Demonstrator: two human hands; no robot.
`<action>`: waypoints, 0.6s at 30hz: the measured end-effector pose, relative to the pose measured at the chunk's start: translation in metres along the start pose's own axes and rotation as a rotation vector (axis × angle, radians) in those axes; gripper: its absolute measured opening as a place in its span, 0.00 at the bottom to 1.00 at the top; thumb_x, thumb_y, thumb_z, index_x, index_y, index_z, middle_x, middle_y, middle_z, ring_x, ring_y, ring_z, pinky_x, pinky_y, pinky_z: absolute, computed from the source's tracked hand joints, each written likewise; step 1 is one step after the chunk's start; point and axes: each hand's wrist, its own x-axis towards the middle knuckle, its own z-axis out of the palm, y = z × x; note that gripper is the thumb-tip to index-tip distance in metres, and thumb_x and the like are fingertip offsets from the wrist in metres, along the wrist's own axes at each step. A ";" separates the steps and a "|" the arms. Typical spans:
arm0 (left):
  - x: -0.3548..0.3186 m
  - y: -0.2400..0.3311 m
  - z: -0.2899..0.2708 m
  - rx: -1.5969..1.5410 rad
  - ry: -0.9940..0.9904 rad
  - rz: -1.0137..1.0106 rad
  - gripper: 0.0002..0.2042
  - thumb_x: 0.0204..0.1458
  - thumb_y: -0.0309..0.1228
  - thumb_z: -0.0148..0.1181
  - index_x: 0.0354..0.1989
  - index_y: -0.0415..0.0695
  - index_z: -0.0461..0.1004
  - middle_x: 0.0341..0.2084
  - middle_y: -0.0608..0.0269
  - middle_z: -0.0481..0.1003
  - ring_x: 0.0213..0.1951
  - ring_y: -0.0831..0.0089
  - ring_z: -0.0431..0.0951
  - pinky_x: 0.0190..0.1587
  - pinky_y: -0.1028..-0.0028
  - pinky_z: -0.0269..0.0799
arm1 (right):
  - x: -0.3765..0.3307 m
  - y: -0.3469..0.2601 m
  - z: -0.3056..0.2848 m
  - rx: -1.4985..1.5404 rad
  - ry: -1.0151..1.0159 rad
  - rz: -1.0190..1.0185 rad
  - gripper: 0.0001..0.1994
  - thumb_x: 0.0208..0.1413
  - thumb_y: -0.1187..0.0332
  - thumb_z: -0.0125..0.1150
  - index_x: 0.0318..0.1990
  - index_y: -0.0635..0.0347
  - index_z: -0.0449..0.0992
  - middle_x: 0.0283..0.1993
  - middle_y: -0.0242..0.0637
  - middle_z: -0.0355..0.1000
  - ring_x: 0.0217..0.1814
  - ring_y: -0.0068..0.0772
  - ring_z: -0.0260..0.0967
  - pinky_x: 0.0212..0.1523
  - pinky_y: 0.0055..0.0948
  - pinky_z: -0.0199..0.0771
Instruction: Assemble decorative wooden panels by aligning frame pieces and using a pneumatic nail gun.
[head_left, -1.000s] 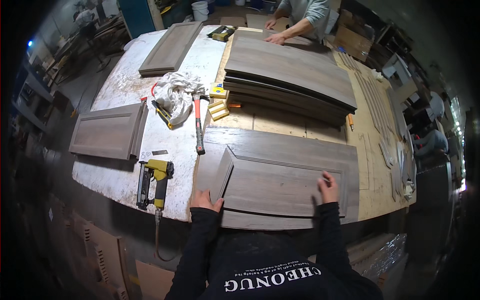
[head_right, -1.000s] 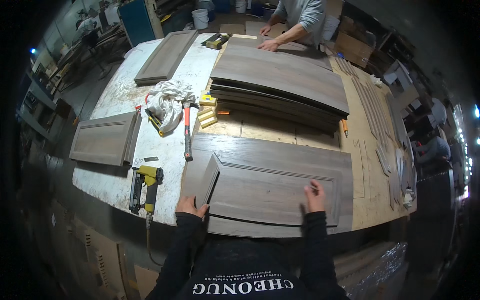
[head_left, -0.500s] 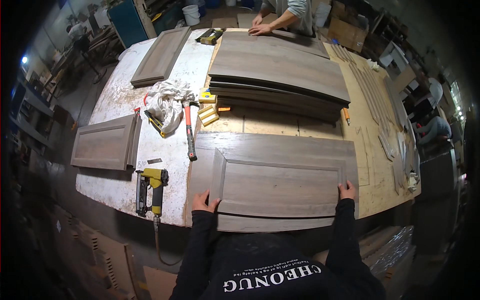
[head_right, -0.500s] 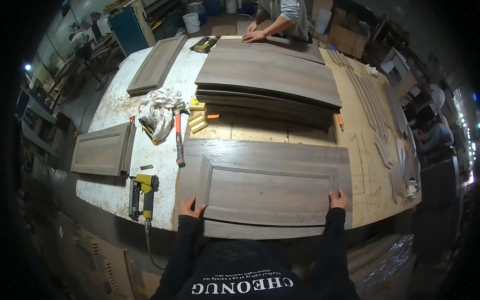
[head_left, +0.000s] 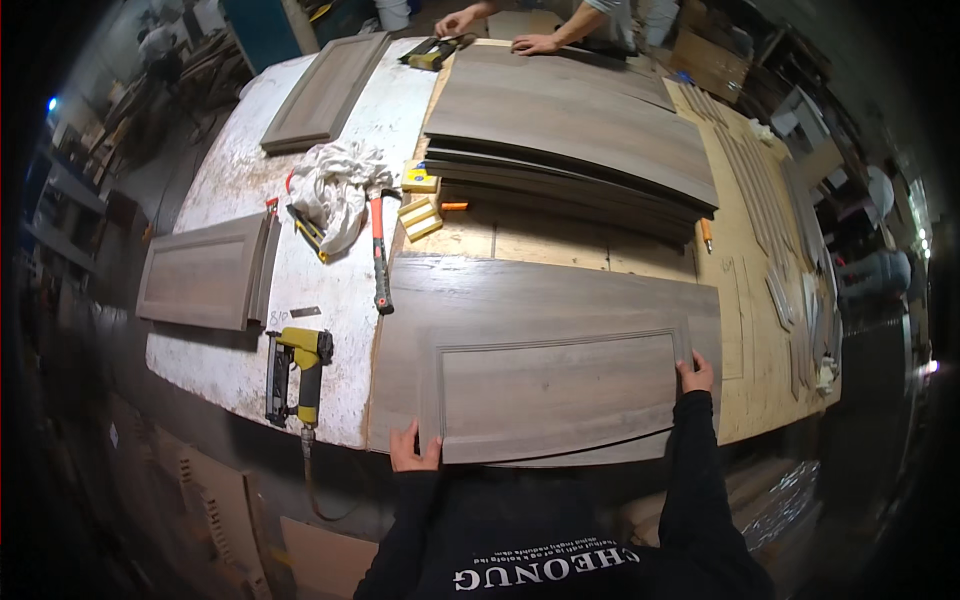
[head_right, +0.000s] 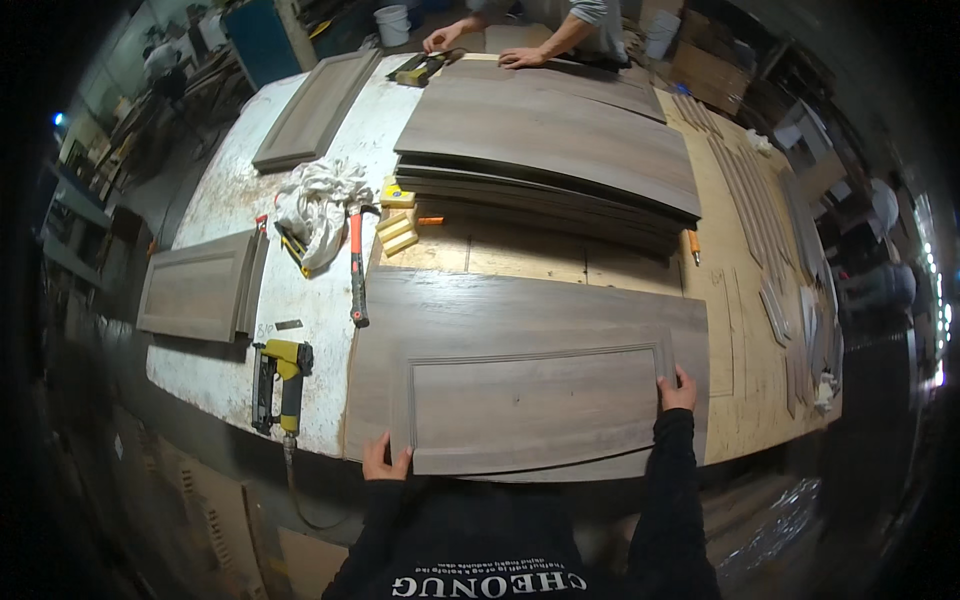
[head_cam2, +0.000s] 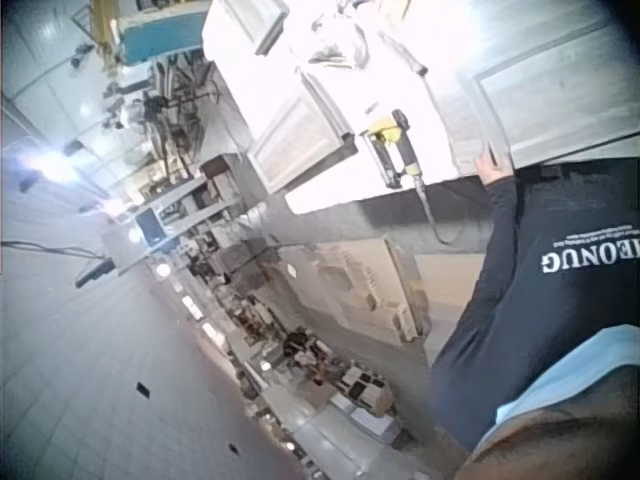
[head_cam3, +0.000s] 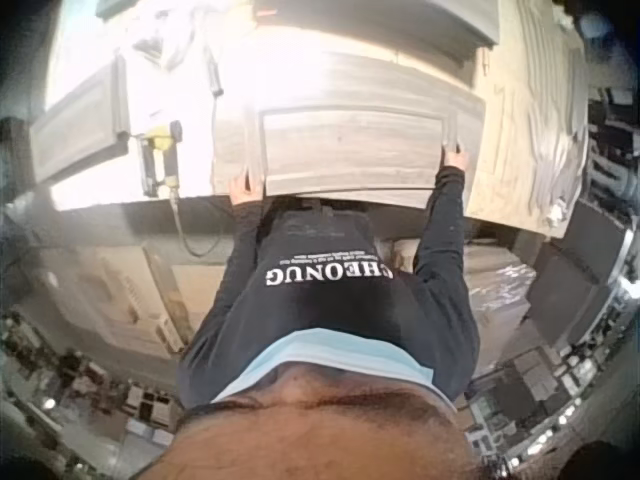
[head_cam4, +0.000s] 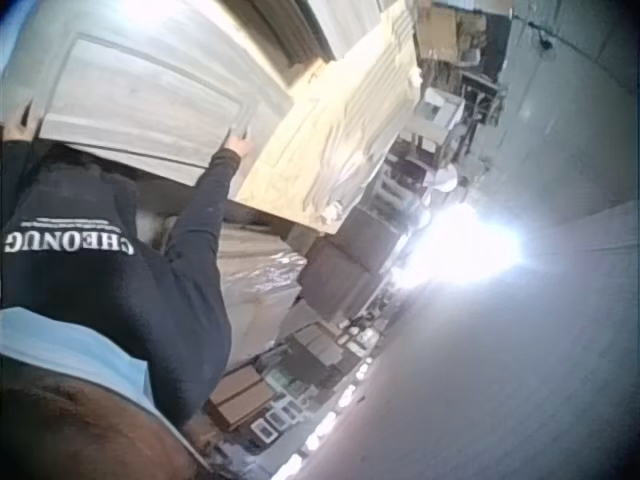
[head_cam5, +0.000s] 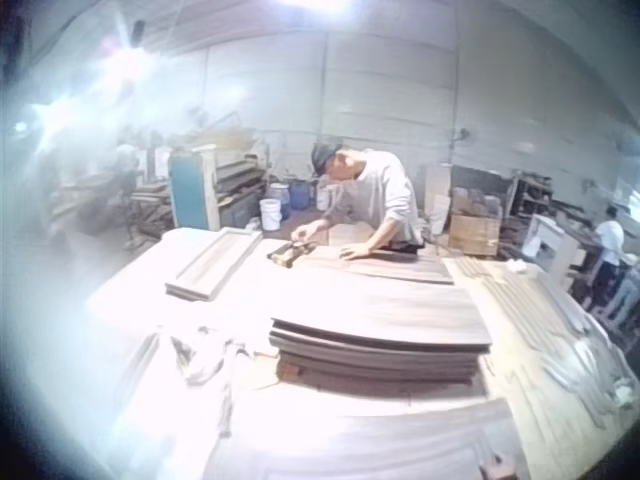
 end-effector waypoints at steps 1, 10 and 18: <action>-0.005 -0.005 0.005 -0.001 0.010 -0.031 0.24 0.36 0.32 0.66 0.45 0.37 0.70 0.37 0.47 0.68 0.41 0.55 0.70 0.45 0.66 0.65 | 0.009 -0.006 0.006 -0.045 -0.050 -0.051 0.25 0.36 0.65 0.66 0.46 0.62 0.71 0.45 0.49 0.66 0.48 0.44 0.64 0.50 0.35 0.63; -0.069 0.012 0.024 -0.377 0.290 -0.327 0.21 0.46 0.29 0.59 0.50 0.42 0.68 0.31 0.64 0.66 0.29 0.77 0.66 0.32 0.77 0.65 | 0.061 -0.075 0.047 -0.111 -0.123 -0.480 0.30 0.39 0.65 0.64 0.53 0.63 0.64 0.49 0.51 0.64 0.52 0.47 0.61 0.53 0.37 0.60; -0.115 0.002 0.053 -0.850 0.702 -0.319 0.16 0.55 0.32 0.47 0.49 0.36 0.66 0.35 0.64 0.73 0.33 0.83 0.68 0.39 0.83 0.62 | -0.234 -0.205 0.045 0.156 -0.937 -1.267 0.34 0.34 0.56 0.69 0.50 0.62 0.66 0.51 0.49 0.63 0.56 0.51 0.59 0.55 0.43 0.57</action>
